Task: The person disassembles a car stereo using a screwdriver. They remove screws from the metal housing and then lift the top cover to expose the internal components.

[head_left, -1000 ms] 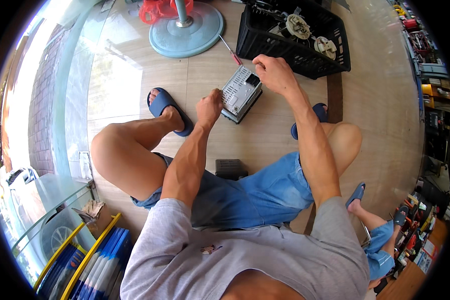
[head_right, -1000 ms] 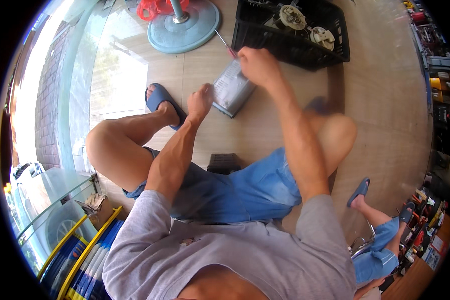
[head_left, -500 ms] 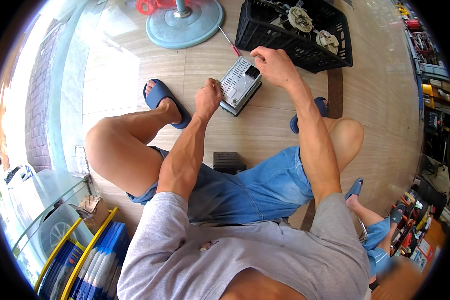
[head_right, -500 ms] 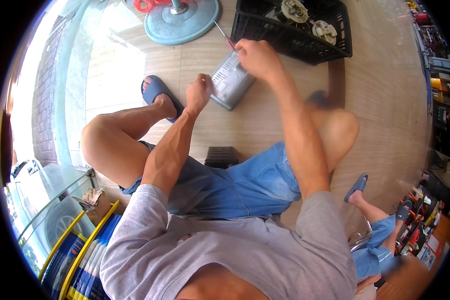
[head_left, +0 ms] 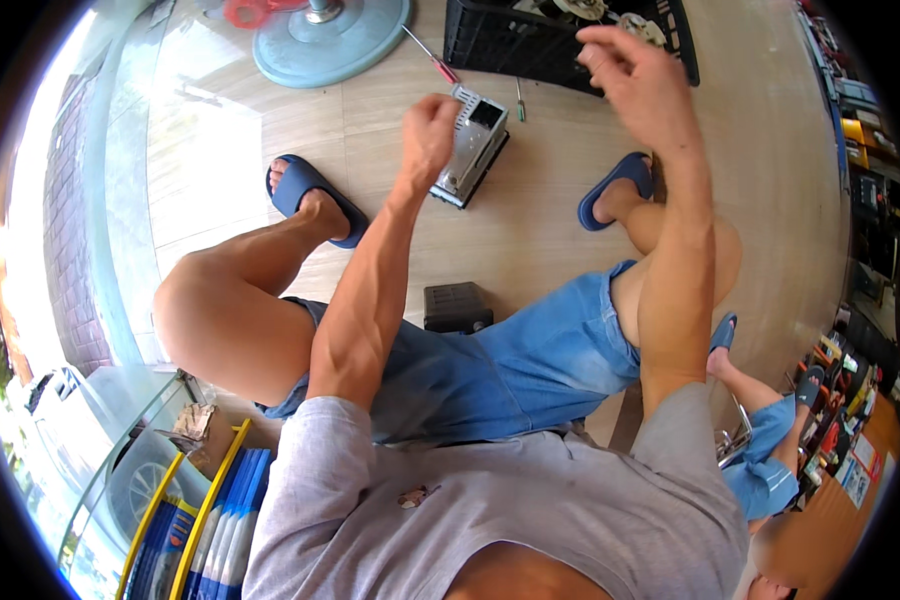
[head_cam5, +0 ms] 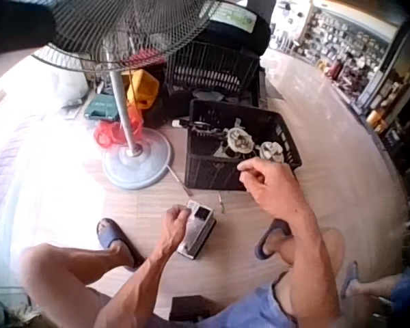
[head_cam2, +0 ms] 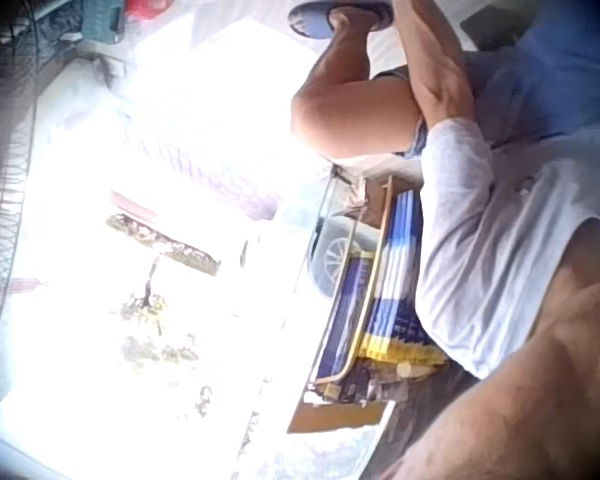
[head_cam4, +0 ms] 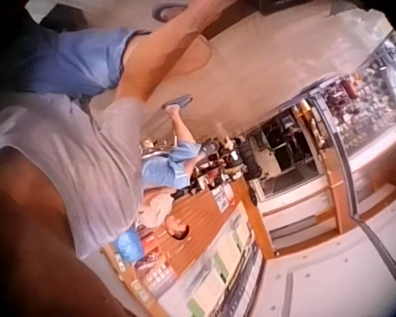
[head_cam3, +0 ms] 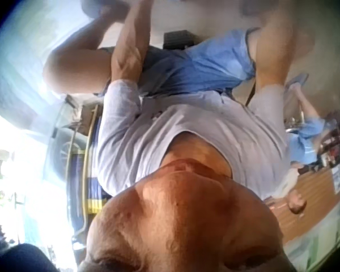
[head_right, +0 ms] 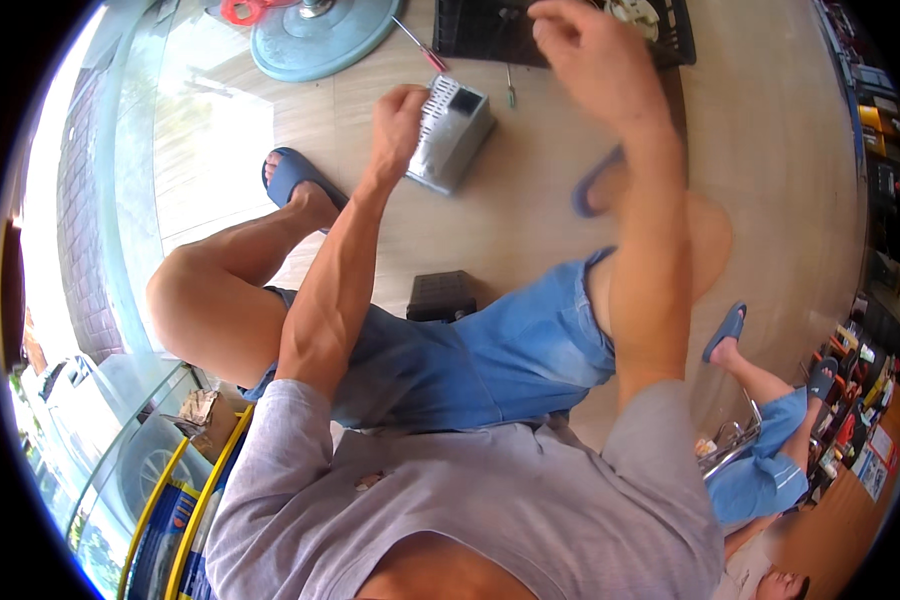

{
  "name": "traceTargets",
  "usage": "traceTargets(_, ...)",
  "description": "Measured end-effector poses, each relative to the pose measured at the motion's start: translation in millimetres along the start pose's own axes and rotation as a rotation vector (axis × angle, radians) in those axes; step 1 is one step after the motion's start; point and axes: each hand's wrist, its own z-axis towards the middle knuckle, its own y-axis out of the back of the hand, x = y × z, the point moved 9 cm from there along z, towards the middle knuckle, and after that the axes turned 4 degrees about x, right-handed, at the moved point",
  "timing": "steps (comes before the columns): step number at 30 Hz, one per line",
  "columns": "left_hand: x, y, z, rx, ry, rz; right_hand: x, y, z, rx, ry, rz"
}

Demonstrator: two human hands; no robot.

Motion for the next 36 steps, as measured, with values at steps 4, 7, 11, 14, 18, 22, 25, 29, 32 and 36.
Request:
traceTargets(4, -3, -110, -49, 0.56, 0.083, 0.209, 19, 44, -23, -0.195, 0.004, 0.302)
traceTargets(7, 30, -170, -89, 0.859, 0.2, 0.174, -11, 67, -28, -0.147, -0.154, 0.4)
traceTargets(11, 185, -146, -116, 0.755, 0.529, 0.113, -2, 66, -26, -0.149, -0.132, 0.493)
traceTargets(14, 237, -140, -123, 0.692, 0.468, 0.073, -11, 76, -36, -0.188, -0.124, 0.528)
traceTargets(18, 260, -148, -123, 0.561, 0.563, 0.488, -30, 75, -48, -0.229, -0.135, 0.428)
traceTargets(22, 246, -177, -92, 0.415, 0.199, 0.658, -33, 88, -60, -0.258, -0.174, 0.415)
traceTargets(25, 251, -189, -83, 0.45, 0.174, 0.696, -49, 83, -72, -0.264, -0.216, 0.426)
traceTargets(29, 252, -185, -72, 0.406, 0.091, 0.744, -60, 83, -80, -0.281, -0.244, 0.438)
traceTargets(32, 244, -192, -74, 0.403, -0.029, 0.739, -67, 86, -80, -0.289, -0.252, 0.422)
traceTargets(36, 241, -193, -83, 0.432, -0.02, 0.768, -71, 89, -84, -0.305, -0.26, 0.416)
